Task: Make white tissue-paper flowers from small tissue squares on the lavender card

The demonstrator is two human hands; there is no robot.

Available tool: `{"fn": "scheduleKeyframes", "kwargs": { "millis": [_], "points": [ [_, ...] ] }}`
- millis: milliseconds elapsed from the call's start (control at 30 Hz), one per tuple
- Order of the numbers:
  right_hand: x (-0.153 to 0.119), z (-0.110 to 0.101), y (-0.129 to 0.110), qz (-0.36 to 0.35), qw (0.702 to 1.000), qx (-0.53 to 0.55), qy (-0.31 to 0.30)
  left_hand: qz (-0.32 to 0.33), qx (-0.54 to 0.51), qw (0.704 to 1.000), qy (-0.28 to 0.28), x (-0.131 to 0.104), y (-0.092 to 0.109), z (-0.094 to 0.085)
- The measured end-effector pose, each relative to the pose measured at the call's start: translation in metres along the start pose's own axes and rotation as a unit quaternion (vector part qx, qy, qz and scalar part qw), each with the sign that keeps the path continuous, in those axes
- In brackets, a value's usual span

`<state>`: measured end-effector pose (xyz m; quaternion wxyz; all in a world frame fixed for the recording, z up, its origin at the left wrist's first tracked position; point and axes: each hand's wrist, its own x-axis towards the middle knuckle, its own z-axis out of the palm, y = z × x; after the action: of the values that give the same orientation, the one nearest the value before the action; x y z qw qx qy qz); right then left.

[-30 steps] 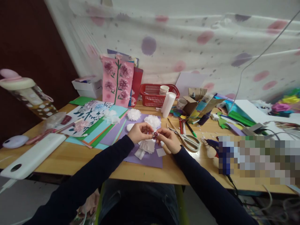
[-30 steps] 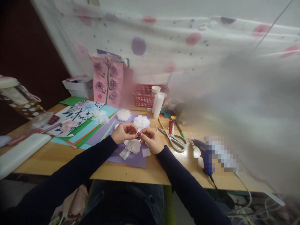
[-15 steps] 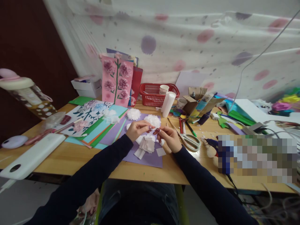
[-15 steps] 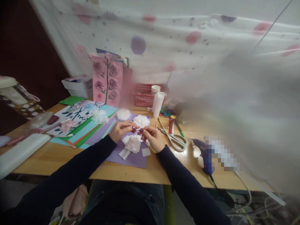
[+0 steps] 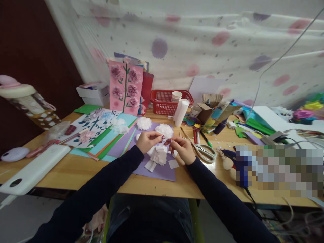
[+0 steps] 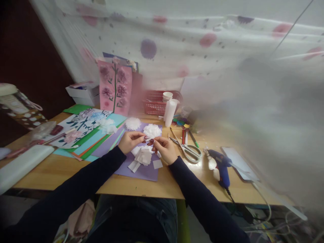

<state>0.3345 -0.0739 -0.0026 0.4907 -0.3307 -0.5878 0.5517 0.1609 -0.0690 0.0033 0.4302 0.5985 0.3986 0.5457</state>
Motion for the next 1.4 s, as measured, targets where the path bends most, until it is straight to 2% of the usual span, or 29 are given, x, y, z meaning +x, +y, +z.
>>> {"fn": "scheduleKeyframes", "kwargs": {
  "millis": [200, 333, 400, 533, 733, 1033, 1233, 1400],
  "points": [
    [0.0, 0.0, 0.001, 0.004, 1.0, 0.004, 0.003, 0.008, 0.008, 0.997, 0.08, 0.005, -0.002, -0.002],
    [-0.001, 0.0, 0.002, 0.005, 1.0, 0.005, 0.008, 0.05, 0.033, 0.992, 0.114, 0.006, -0.002, -0.006],
    [-0.001, 0.0, 0.002, 0.005, 1.0, 0.004, 0.009, 0.082, 0.058, 0.99, 0.097, 0.003, 0.0, -0.005],
    [-0.001, 0.001, 0.001, 0.001, 1.0, -0.003, 0.007, 0.133, 0.109, 0.985, 0.021, -0.005, 0.006, 0.0],
    [-0.002, 0.001, -0.003, -0.008, 1.0, -0.018, -0.002, 0.148, 0.138, 0.979, -0.029, -0.009, 0.007, 0.001],
    [0.001, -0.006, 0.005, -0.017, 1.0, -0.015, -0.01, 0.145, 0.14, 0.979, -0.035, -0.008, 0.008, 0.0],
    [0.0, -0.003, 0.0, -0.012, 1.0, -0.008, -0.015, 0.106, 0.127, 0.986, -0.001, -0.007, -0.002, 0.002],
    [-0.002, -0.001, -0.003, -0.005, 1.0, -0.005, -0.021, 0.085, 0.111, 0.99, -0.005, -0.007, -0.006, 0.002]
  ]
}}
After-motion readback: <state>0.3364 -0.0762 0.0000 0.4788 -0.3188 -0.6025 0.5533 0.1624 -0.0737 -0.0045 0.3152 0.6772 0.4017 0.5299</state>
